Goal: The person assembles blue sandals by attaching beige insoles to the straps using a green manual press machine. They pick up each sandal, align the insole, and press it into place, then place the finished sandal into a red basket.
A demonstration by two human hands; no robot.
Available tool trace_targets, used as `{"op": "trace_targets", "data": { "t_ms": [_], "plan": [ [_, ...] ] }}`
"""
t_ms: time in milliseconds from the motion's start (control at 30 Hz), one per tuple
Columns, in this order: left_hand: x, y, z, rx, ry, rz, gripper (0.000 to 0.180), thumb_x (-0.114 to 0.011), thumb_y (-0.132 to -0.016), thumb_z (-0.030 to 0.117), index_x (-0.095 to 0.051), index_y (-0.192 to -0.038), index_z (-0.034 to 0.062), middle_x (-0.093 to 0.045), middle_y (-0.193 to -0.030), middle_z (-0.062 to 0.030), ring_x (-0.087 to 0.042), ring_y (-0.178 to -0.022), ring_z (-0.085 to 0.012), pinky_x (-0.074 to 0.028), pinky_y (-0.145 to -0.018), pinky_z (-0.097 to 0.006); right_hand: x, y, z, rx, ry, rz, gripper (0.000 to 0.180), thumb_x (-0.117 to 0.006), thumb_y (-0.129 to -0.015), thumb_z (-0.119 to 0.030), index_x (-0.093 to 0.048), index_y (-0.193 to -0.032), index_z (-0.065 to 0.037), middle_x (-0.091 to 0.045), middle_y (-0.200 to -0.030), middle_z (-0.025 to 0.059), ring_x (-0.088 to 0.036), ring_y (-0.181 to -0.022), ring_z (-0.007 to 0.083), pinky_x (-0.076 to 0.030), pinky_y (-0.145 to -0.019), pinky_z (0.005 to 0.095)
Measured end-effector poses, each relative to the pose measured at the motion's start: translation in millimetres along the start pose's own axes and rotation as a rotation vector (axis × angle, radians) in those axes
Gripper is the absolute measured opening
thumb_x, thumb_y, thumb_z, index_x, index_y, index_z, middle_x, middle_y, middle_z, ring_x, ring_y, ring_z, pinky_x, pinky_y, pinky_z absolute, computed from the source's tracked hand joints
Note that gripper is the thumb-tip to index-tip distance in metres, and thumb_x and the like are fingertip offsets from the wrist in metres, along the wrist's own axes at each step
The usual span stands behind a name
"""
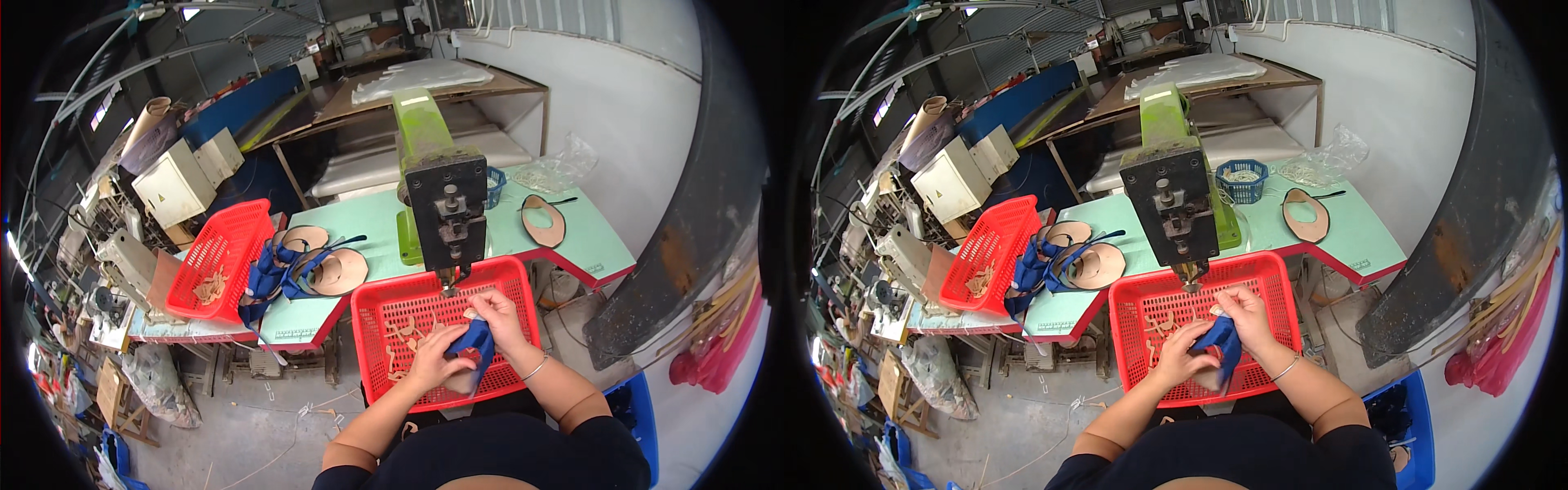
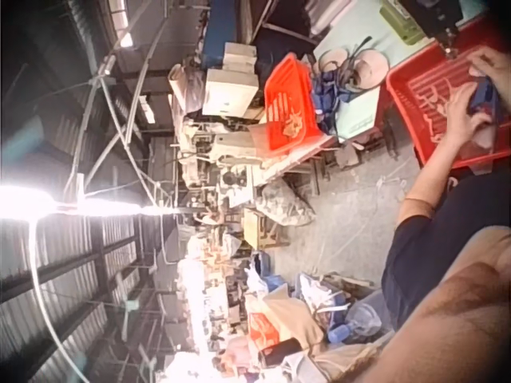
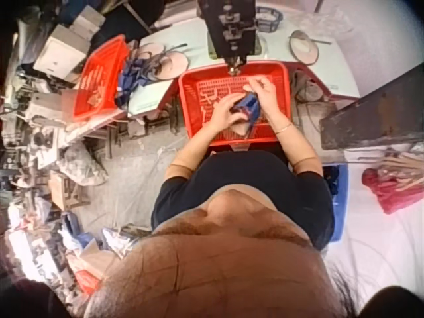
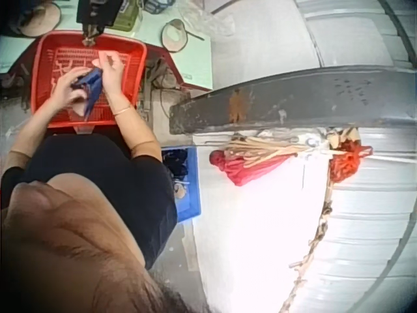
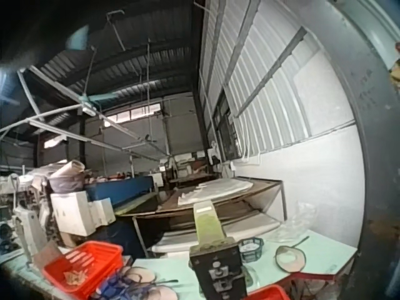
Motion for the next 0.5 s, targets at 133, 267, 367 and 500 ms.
{"op": "trace_targets", "data": {
  "t_ms": [133,267,367,500],
  "plan": [
    [4,-17,9,0.448,0.327,-0.046,0.028,-0.062,-0.081,0.008,-0.058,-0.108,0.0004,-0.061,-0.101,-0.0120,-0.060,-0.091,-0.0169,-0.048,-0.079,-0.029,-1,-3,-3,0.040,-0.011,0.005,0.010,-0.059,-0.087,-0.013,-0.058,-0.089,-0.003,-0.059,-0.081,0.0019,-0.054,-0.068,0.0055,-0.046,-0.062,0.0199],
    [0,-25,-3,0.428,0.686,0.228,0.019,-0.045,-0.092,0.005,-0.056,-0.107,0.0008,-0.062,-0.086,-0.0022,-0.058,-0.078,-0.0096,-0.047,-0.073,-0.023,-8,-16,-18,0.104,-0.050,0.030,0.011,-0.060,-0.086,-0.014,-0.058,-0.088,-0.003,-0.058,-0.078,0.0007,-0.054,-0.067,0.0051,-0.045,-0.060,0.0190],
    [7,-26,-14,0.434,0.790,0.193,0.019,-0.047,-0.090,0.004,-0.057,-0.107,0.0007,-0.063,-0.088,-0.0044,-0.059,-0.080,-0.0099,-0.047,-0.075,-0.023,-13,-22,-23,0.071,-0.001,0.000,0.012,-0.061,-0.085,-0.013,-0.058,-0.086,-0.001,-0.057,-0.077,0.0014,-0.053,-0.067,0.0062,-0.044,-0.060,0.0196],
    [19,-36,-17,0.632,1.135,0.151,0.020,-0.045,-0.089,0.005,-0.059,-0.103,0.0025,-0.064,-0.088,-0.0067,-0.061,-0.081,-0.0130,-0.050,-0.071,-0.024,-9,-42,-24,0.269,0.329,-0.026,0.010,-0.061,-0.083,-0.009,-0.058,-0.082,0.001,-0.057,-0.080,0.0029,-0.054,-0.073,0.0095,-0.044,-0.066,0.0230]
  ]
}}
Point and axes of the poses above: each hand's wrist, its own y-axis away from the middle knuckle, its own x-axis out of the back of the hand, z = x × y, the point moved 1 cm from there along -y, towards the middle knuckle
